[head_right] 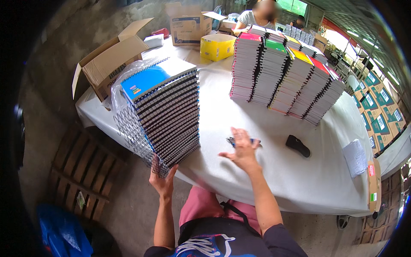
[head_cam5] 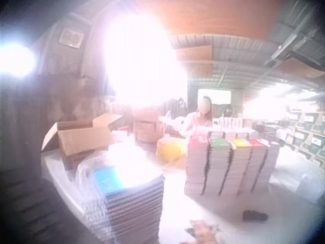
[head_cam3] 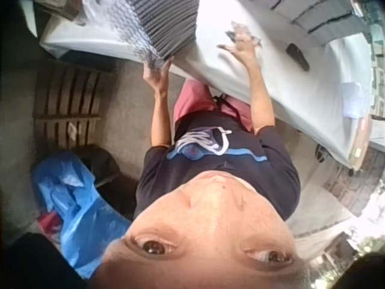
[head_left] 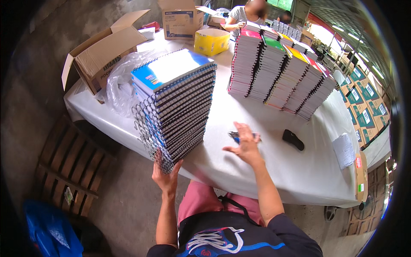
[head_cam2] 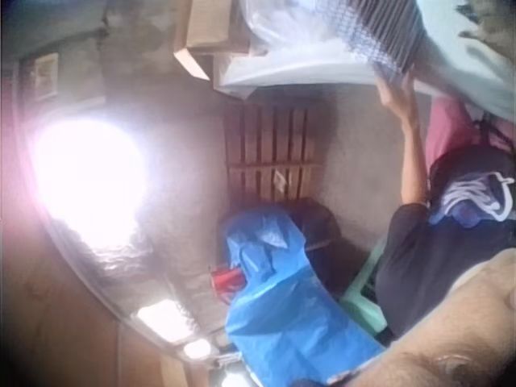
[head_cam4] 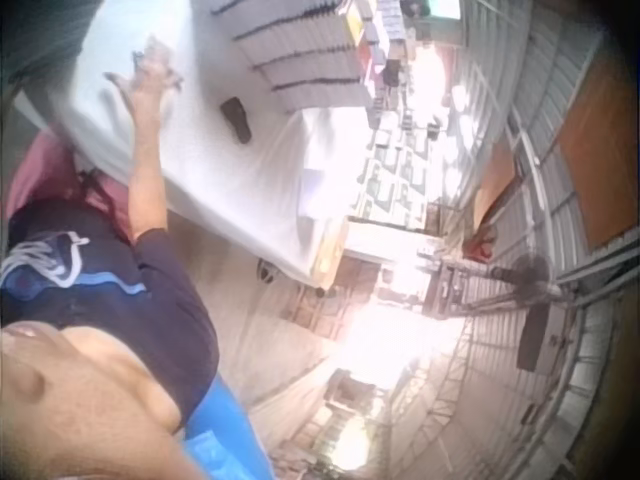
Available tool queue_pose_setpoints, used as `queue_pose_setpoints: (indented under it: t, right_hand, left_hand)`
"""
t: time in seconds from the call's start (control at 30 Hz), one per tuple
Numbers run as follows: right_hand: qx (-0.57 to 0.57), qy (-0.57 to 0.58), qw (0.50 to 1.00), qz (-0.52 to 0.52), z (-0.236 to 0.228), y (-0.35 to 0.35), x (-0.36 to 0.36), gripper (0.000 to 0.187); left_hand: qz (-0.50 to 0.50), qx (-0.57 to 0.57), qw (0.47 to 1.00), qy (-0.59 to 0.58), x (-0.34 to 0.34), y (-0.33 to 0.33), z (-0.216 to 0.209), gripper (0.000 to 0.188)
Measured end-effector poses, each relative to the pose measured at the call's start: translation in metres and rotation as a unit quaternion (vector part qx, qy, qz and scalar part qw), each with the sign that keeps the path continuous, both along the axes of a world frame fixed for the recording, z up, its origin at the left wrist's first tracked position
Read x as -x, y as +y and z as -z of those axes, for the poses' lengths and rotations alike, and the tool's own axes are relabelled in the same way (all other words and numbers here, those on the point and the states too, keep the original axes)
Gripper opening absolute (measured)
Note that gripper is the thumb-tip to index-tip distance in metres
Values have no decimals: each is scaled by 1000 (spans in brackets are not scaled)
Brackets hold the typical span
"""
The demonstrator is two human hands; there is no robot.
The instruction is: The person uses a pair of pliers to cut and trim the metal wire coils on a large stack of notebooks at a workstation.
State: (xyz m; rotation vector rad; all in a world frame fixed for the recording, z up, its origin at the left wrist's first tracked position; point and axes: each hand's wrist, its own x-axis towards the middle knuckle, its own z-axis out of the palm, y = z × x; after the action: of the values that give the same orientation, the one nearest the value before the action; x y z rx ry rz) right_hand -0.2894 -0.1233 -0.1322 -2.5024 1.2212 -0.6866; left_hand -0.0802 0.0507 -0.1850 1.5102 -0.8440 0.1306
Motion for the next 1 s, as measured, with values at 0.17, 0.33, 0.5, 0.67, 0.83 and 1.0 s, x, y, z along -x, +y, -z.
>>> queue_pose_setpoints:
  t: [0.17, 0.33, 0.5, 0.67, 0.83, 1.0]
  right_hand:
    - [-175, -186, 943, -212, 12, 4, -54, 111]
    - [-240, -201, 934, -172, 40, -11, -83, 75]
    - [-227, -193, 931, -209, 42, -10, -108, 70]
    - [-173, -132, 963, -161, 47, -17, -88, 66]
    - [-282, -215, 916, -189, 22, 0, -90, 70]
    - [-217, -228, 929, -196, 30, 2, -105, 80]
  left_hand:
    - [-13, 100, 990, 98, 19, -6, 14, 60]
    - [20, 140, 984, 110, 23, -21, 47, 54]
    - [55, 141, 979, 133, -4, -6, 48, 51]
    - [73, 94, 974, 191, -4, -9, 52, 65]
    - [86, 132, 968, 198, 9, -5, 47, 60]
    - [-21, 160, 974, 158, 27, -10, 45, 41]
